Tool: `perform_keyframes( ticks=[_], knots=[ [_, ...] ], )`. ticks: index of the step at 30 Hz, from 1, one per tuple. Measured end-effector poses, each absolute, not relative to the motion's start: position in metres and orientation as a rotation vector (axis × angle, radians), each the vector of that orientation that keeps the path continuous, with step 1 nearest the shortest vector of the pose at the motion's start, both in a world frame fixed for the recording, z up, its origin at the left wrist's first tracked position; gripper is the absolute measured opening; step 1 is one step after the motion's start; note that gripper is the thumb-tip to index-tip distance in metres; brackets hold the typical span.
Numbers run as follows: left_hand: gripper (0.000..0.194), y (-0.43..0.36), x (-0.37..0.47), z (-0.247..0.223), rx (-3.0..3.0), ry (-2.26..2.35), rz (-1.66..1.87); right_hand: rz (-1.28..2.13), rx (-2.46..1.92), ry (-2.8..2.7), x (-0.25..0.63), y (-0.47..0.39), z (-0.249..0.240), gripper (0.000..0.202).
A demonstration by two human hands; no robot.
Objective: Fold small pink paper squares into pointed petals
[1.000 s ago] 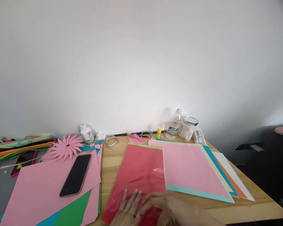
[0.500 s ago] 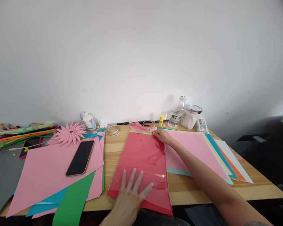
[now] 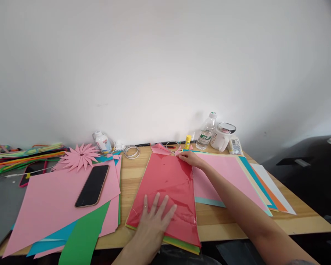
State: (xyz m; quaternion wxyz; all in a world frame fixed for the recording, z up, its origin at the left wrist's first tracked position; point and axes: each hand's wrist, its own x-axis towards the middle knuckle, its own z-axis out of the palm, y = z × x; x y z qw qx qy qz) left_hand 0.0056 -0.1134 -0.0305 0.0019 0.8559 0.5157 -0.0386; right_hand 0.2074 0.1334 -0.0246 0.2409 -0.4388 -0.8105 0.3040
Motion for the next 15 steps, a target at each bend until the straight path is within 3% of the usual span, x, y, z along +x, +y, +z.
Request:
perform_keyframes(
  ticks=[2,6,10,15],
  knots=[
    [0.065,-0.114,0.005,-0.031,2.733,1.617,-0.058,0.785,-1.153,-2.254,0.207,0.13,-0.023,0.025],
    [0.093,-0.132,-0.005,-0.021,2.971,1.444,0.151,0.622,-1.121,-2.253,0.213,0.109,-0.02,0.029],
    [0.043,-0.166,-0.039,-0.007,3.274,1.045,0.517,0.472,-0.96,-2.304,0.233,0.046,-0.01,0.033],
    [0.029,-0.185,-0.078,-0.009,3.047,1.394,0.656,0.509,-0.421,-2.643,0.254,-0.061,0.008,0.038]
  ],
)
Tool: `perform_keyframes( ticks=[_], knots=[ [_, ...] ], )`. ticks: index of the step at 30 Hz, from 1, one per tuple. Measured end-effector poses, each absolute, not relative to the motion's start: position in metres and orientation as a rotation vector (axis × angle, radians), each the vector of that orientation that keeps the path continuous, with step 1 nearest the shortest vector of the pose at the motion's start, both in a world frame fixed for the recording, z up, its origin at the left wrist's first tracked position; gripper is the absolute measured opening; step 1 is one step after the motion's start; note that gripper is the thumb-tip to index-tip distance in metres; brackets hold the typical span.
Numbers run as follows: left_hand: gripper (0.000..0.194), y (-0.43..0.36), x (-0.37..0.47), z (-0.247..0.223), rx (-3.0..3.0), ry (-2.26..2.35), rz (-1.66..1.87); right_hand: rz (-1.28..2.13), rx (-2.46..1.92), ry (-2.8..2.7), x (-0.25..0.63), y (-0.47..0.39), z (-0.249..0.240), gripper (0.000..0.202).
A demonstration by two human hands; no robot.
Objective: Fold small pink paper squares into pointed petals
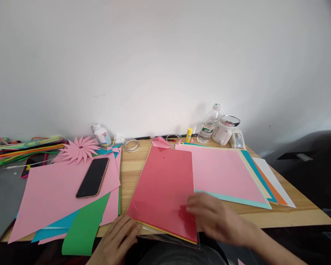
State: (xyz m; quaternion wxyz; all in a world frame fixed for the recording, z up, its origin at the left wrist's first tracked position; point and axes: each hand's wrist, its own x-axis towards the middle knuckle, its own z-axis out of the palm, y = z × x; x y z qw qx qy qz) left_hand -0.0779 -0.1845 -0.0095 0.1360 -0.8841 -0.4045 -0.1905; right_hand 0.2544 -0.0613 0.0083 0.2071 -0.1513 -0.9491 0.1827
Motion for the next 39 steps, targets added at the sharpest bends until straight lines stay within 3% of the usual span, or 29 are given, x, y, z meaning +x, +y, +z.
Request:
perform_keyframes(
  ticks=[4,8,14,22,26,29,34,39],
  knots=[
    [0.014,-0.175,-0.08,-0.008,-2.672,-1.415,-0.744,0.594,-0.315,-2.775,0.252,-0.104,0.007,0.051],
    [0.013,-0.154,-0.077,-0.004,-2.822,-1.611,-0.805,0.544,-0.404,-2.67,0.244,-0.115,-0.01,0.051],
    [0.014,-0.133,-0.071,-0.012,-2.602,-1.841,-0.752,0.509,-1.149,-2.32,0.227,-0.121,-0.032,0.015],
    [0.022,-0.132,-0.061,-0.006,-2.441,-1.61,-0.482,0.916,-1.769,-2.204,0.229,-0.128,-0.029,0.042],
    [0.022,-0.133,-0.062,-0.007,-2.481,-1.681,-0.603,1.574,-1.565,-1.571,0.22,-0.136,-0.027,0.04],
    [0.021,-0.133,-0.062,-0.008,-2.529,-1.729,-0.686,1.823,-1.337,-1.062,0.212,-0.136,-0.019,0.042],
    [0.023,-0.137,-0.074,-0.012,-2.378,-1.775,-0.711,1.981,-1.209,-1.126,0.212,-0.12,0.0,0.046],
    [0.044,-0.142,-0.086,-0.013,-1.86,-1.961,-0.351,1.722,-1.139,-1.359,0.203,-0.113,-0.002,0.038]
  ],
)
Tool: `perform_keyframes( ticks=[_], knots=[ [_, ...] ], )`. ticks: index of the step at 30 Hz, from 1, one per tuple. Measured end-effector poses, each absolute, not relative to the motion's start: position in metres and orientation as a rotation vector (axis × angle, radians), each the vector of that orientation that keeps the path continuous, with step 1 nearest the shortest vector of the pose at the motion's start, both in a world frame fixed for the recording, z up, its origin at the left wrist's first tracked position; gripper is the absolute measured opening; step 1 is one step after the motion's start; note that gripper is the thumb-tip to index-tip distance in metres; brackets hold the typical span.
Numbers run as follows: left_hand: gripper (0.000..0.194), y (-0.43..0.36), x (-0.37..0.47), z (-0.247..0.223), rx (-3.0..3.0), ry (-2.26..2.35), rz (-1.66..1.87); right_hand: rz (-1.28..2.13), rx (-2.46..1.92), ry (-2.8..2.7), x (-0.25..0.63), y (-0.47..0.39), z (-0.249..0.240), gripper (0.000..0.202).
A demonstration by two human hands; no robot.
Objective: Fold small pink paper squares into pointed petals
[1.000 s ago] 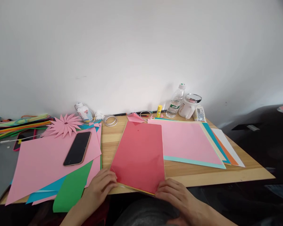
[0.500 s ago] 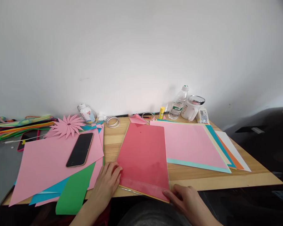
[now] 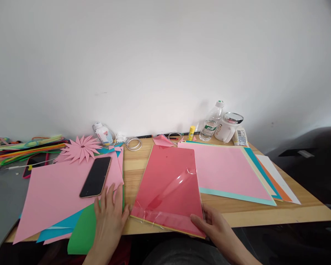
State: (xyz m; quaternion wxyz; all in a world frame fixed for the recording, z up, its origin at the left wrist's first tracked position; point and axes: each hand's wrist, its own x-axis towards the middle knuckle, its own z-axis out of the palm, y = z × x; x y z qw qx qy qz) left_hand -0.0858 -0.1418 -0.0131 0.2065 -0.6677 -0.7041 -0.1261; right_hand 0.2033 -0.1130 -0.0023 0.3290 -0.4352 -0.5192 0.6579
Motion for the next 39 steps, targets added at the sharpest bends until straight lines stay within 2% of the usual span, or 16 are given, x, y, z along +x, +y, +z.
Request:
perform_keyframes(
  ticks=[3,6,13,17,23,30,36,39],
  knots=[
    [0.05,-0.141,-0.084,-0.013,-1.76,-2.063,-0.205,1.724,-1.06,-1.249,0.197,-0.118,-0.003,0.042],
    [0.052,-0.139,-0.084,-0.01,-1.773,-2.068,-0.22,1.681,-1.047,-1.195,0.199,-0.125,0.003,0.044],
    [0.035,-0.143,-0.106,0.007,-1.596,-2.144,-0.453,1.755,-1.095,-1.124,0.219,-0.145,0.026,0.046],
    [0.03,-0.145,-0.117,0.011,-1.611,-2.276,-0.299,1.799,-1.016,-1.329,0.221,-0.144,0.024,0.043],
    [0.031,-0.145,-0.119,0.013,-1.528,-2.274,-0.238,1.809,-0.924,-1.575,0.19,-0.128,0.017,0.05],
    [0.03,-0.147,-0.143,0.027,-1.475,-2.185,-0.344,1.938,-0.692,-1.47,0.149,-0.133,0.014,0.048],
    [0.032,-0.147,-0.153,0.037,-1.449,-2.193,-0.361,1.686,-0.759,-1.695,0.155,-0.135,0.01,0.04],
    [0.032,-0.145,-0.153,0.042,-1.478,-2.176,-0.335,1.697,-0.775,-1.778,0.15,-0.137,0.006,0.039]
  ],
)
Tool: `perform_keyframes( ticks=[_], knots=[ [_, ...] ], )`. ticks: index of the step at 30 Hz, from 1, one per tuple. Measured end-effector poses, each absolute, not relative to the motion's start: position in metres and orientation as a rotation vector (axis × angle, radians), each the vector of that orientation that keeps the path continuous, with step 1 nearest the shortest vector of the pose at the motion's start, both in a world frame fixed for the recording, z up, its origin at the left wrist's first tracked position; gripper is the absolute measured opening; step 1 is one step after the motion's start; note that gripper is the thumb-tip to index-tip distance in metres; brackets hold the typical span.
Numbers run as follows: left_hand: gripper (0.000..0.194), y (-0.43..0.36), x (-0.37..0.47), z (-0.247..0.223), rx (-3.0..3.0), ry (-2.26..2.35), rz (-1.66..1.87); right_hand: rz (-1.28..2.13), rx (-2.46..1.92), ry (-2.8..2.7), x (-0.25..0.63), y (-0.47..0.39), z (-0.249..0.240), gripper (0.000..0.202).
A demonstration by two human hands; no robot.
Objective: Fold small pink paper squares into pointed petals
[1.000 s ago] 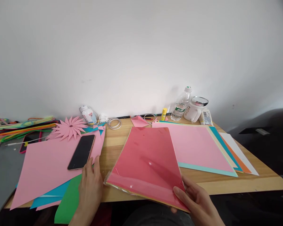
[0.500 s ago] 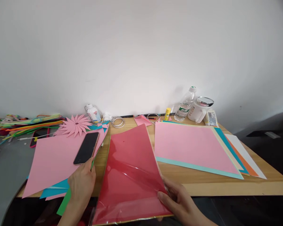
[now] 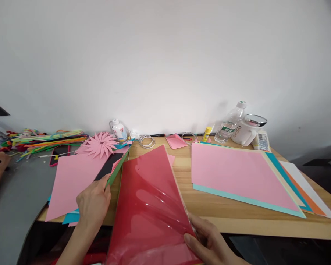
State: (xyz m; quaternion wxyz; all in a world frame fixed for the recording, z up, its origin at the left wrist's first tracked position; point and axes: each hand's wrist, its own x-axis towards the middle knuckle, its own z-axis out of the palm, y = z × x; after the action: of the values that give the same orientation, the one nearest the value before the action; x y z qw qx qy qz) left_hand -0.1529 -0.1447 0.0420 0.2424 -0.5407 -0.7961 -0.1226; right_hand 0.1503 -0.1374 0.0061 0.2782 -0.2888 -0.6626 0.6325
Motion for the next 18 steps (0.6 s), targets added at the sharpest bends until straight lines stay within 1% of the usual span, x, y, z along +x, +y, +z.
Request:
perform_keyframes(
  ticks=[4,7,11,15,18],
  knots=[
    [0.033,-0.143,-0.146,0.043,-1.592,-2.166,-0.281,1.761,-0.716,-1.726,0.118,-0.14,-0.005,0.04],
    [0.035,-0.144,-0.131,0.038,-1.712,-2.172,-0.201,1.836,-0.577,-1.593,0.083,-0.138,-0.011,0.042],
    [0.04,-0.147,-0.11,0.027,-1.912,-2.135,-0.082,1.937,-0.472,-1.457,0.041,-0.134,-0.02,0.038],
    [0.042,-0.15,-0.103,0.016,-1.945,-2.11,-0.024,1.862,-0.603,-1.443,0.006,-0.125,-0.028,0.044],
    [0.041,-0.151,-0.106,0.01,-1.943,-2.083,0.006,1.781,-0.617,-1.53,-0.015,-0.113,-0.028,0.042]
  ],
)
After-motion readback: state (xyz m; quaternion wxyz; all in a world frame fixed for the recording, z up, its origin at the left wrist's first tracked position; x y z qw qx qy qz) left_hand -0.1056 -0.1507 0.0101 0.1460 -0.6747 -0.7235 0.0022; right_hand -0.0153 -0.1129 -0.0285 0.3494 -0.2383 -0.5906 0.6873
